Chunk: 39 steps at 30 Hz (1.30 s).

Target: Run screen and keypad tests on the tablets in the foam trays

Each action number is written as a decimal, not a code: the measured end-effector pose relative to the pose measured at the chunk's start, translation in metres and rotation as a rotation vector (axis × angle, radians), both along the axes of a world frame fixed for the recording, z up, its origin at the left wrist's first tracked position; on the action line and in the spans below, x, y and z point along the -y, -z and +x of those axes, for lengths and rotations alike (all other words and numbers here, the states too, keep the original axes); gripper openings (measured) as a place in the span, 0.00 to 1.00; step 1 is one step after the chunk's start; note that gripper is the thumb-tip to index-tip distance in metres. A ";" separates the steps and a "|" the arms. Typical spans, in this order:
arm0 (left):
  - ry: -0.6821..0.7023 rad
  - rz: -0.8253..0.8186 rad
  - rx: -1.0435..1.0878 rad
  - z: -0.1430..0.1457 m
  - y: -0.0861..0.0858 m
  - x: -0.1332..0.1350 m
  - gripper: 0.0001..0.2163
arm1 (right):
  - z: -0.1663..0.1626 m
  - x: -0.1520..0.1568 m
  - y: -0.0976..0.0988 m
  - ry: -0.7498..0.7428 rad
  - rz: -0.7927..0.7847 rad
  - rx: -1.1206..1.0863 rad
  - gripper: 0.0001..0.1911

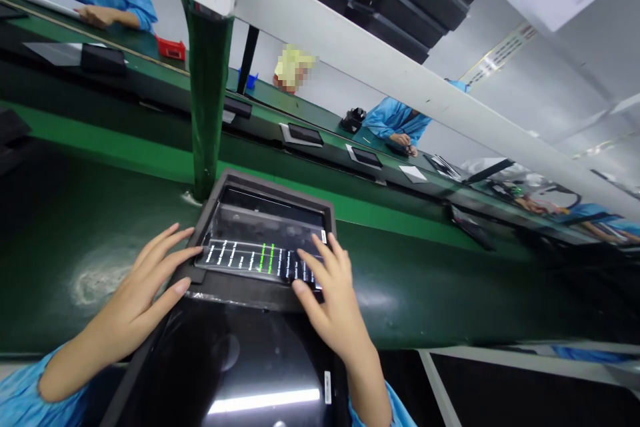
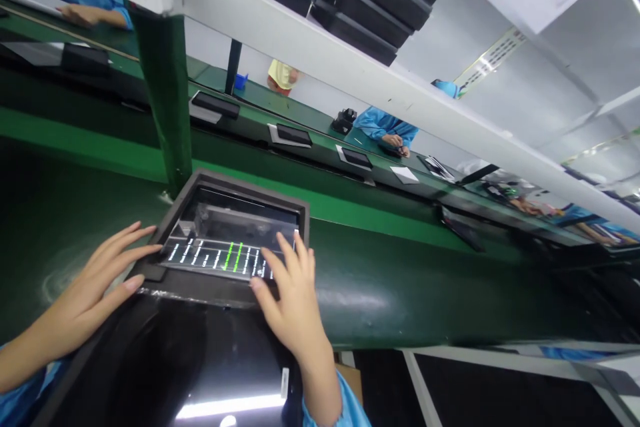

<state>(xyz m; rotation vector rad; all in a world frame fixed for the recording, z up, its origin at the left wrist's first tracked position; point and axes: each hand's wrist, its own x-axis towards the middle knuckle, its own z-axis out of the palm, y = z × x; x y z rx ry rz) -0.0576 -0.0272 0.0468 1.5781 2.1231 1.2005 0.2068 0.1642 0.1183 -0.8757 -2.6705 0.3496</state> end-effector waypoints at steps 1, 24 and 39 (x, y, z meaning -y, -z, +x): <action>0.001 -0.001 -0.008 0.000 -0.001 0.000 0.17 | -0.004 0.002 -0.001 -0.079 -0.047 0.056 0.23; 0.101 -0.039 -0.217 -0.012 -0.004 -0.005 0.25 | 0.013 -0.007 0.014 0.214 -0.015 -0.273 0.14; -0.040 -0.056 0.112 -0.006 0.012 0.009 0.24 | 0.014 -0.070 0.039 0.262 -0.232 -0.376 0.21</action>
